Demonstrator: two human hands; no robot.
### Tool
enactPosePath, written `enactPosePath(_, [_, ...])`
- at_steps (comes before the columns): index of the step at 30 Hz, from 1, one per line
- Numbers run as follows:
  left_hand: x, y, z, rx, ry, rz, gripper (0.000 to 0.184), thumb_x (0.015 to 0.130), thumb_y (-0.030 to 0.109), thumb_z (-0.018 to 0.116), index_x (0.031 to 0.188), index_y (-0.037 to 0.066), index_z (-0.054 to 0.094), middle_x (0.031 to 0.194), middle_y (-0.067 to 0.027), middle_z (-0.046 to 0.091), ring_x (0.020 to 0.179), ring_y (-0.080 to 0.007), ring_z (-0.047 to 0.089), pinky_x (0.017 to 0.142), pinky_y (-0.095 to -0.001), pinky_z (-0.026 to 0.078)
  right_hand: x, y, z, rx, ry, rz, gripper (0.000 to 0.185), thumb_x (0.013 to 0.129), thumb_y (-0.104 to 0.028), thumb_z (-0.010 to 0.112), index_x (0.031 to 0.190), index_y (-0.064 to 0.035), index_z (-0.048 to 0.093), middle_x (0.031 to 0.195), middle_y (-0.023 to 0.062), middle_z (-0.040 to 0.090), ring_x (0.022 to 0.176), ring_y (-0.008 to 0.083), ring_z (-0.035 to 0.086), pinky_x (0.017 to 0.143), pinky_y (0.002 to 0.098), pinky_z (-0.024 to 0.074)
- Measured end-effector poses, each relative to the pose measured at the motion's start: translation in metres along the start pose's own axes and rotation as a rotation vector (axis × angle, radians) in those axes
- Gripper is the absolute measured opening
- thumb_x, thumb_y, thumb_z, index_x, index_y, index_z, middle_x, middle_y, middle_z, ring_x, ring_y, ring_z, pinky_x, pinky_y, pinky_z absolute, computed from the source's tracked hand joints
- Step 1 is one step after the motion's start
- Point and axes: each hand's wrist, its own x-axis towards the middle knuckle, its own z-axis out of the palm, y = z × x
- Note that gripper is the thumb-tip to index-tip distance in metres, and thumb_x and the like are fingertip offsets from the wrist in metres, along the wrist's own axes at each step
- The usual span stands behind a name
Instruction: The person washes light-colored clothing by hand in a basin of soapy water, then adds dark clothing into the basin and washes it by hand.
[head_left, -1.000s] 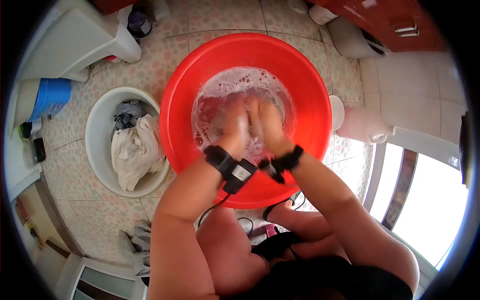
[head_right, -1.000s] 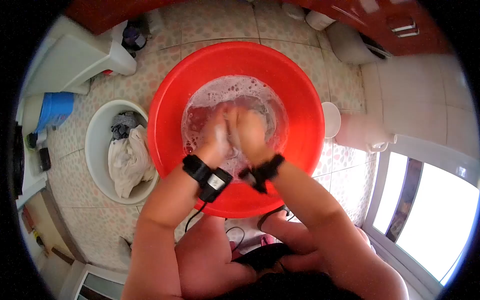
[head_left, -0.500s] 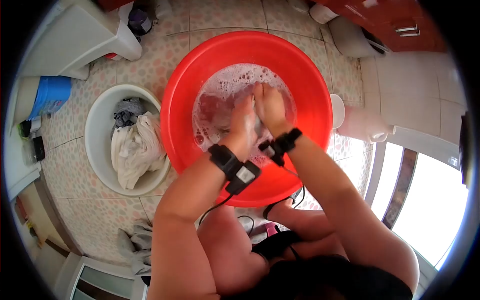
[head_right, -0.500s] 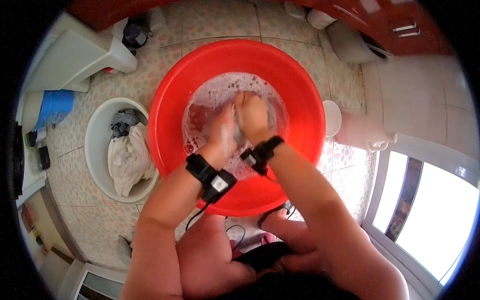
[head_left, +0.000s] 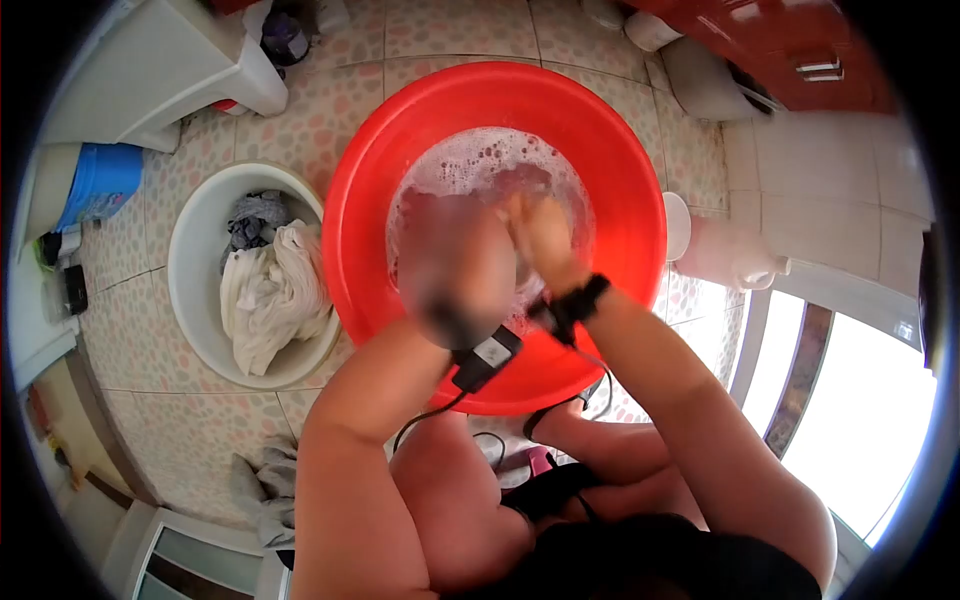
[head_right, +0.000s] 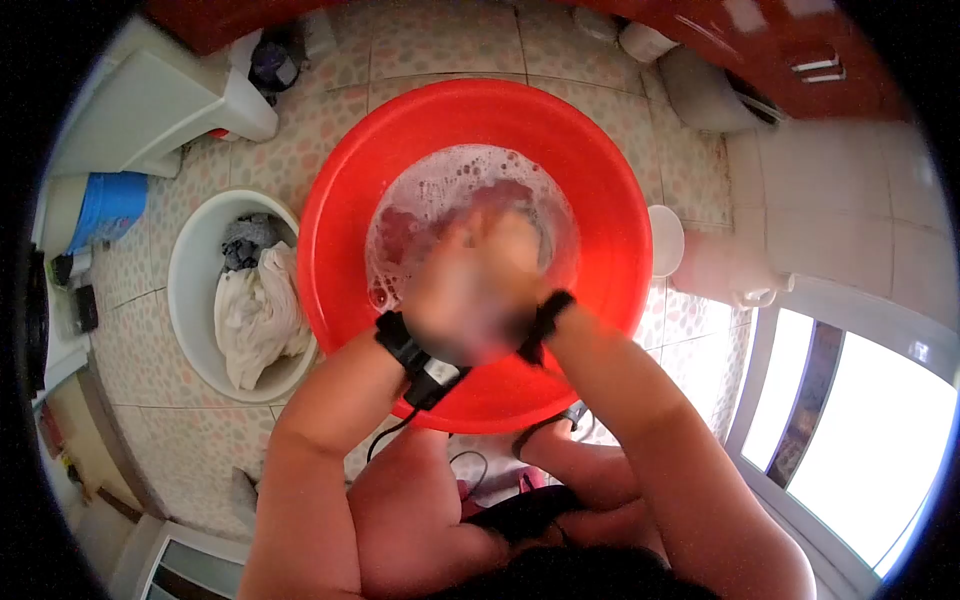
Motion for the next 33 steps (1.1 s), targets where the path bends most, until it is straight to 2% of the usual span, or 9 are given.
enactPosePath(2, [-0.018,0.02,0.012,-0.127,0.046,-0.326,0.036,0.088,0.037,0.043,0.09,0.004,0.057,0.084,-0.0064,0.057,0.079,-0.0183,0.053,0.073,-0.0319,0.043,0.016,0.007,-0.007,0.502,0.13,0.644,0.034,0.089,-0.026,0.04,0.077,0.002,0.055,0.072,0.0262,0.055,0.065,0.0381,0.055,0.059,0.0407,0.0427])
enactPosePath(4, [-0.005,0.016,-0.007,-0.063,0.006,-0.291,0.034,0.089,0.037,0.043,0.091,0.006,0.057,0.086,-0.0057,0.058,0.08,-0.0168,0.053,0.073,-0.0312,0.043,-0.011,-0.005,0.002,0.434,0.052,0.427,0.034,0.089,-0.026,0.04,0.076,0.0016,0.055,0.071,0.0251,0.056,0.065,0.0371,0.056,0.06,0.0435,0.0423])
enactPosePath(7, [0.02,0.001,-0.037,0.448,-0.229,0.192,0.032,0.089,0.037,0.043,0.093,0.009,0.057,0.088,-0.0046,0.058,0.081,-0.0145,0.053,0.073,-0.03,0.044,-0.026,0.0,0.011,0.333,-0.009,0.242,0.036,0.089,-0.028,0.039,0.076,0.0014,0.056,0.07,0.0249,0.056,0.065,0.0374,0.057,0.061,0.0457,0.0424])
enactPosePath(9, [-0.013,0.034,0.013,-0.091,-0.02,-0.392,0.034,0.089,0.039,0.043,0.092,0.008,0.057,0.087,-0.0046,0.058,0.081,-0.0152,0.053,0.073,-0.0303,0.044,-0.014,0.017,0.013,0.275,0.05,0.248,0.04,0.089,-0.032,0.038,0.078,0.0015,0.057,0.072,0.0266,0.056,0.063,0.0402,0.055,0.063,0.0443,0.0436])
enactPosePath(11, [-0.022,0.067,0.036,-0.129,-0.026,-0.474,0.036,0.089,0.041,0.043,0.092,0.007,0.057,0.087,-0.0045,0.057,0.082,-0.0158,0.054,0.072,-0.0306,0.045,0.002,0.043,0.006,0.453,0.064,0.508,0.04,0.09,-0.031,0.039,0.083,0.0009,0.061,0.072,0.0223,0.061,0.064,0.0363,0.058,0.063,0.0439,0.044])
enactPosePath(14, [-0.002,0.103,0.012,-0.358,-0.09,-0.359,0.032,0.09,0.031,0.046,0.105,0.004,0.054,0.101,-0.0057,0.057,0.096,-0.0173,0.053,0.086,-0.0315,0.042,0.002,0.06,-0.029,1.088,-0.055,0.75,0.039,0.093,-0.03,0.038,0.091,0.0012,0.062,0.083,0.0159,0.064,0.075,0.0292,0.061,0.07,0.041,0.0465])
enactPosePath(16, [0.01,0.11,-0.005,-0.414,-0.122,-0.295,0.03,0.09,0.027,0.047,0.106,0.003,0.053,0.103,-0.0058,0.057,0.098,-0.0171,0.053,0.088,-0.0315,0.041,0.0,0.073,-0.042,1.957,-0.098,0.699,0.039,0.094,-0.03,0.038,0.11,0.0013,0.054,0.102,0.0094,0.06,0.097,0.0235,0.055,0.091,0.035,0.0409])
enactPosePath(20, [0.002,0.127,-0.018,-0.305,-0.298,-0.063,0.027,0.089,0.019,0.048,0.11,0.002,0.051,0.108,-0.0074,0.056,0.101,-0.0167,0.052,0.09,-0.0299,0.039,-0.012,0.063,-0.073,1.894,-0.014,0.749,0.041,0.093,-0.031,0.039,0.119,-0.0006,0.045,0.12,0.0109,0.05,0.113,0.0224,0.046,0.1,0.0375,0.0322])
enactPosePath(33, [-0.015,0.146,-0.018,-0.188,-0.221,-0.009,0.023,0.09,0.02,0.049,0.105,0.003,0.051,0.103,-0.0032,0.054,0.096,-0.0106,0.049,0.085,-0.025,0.037,-0.015,0.087,-0.088,1.682,-0.042,0.453,0.023,0.084,-0.003,0.045,0.106,-0.0011,0.053,0.104,0.0084,0.058,0.098,0.0178,0.054,0.09,0.0296,0.0385])
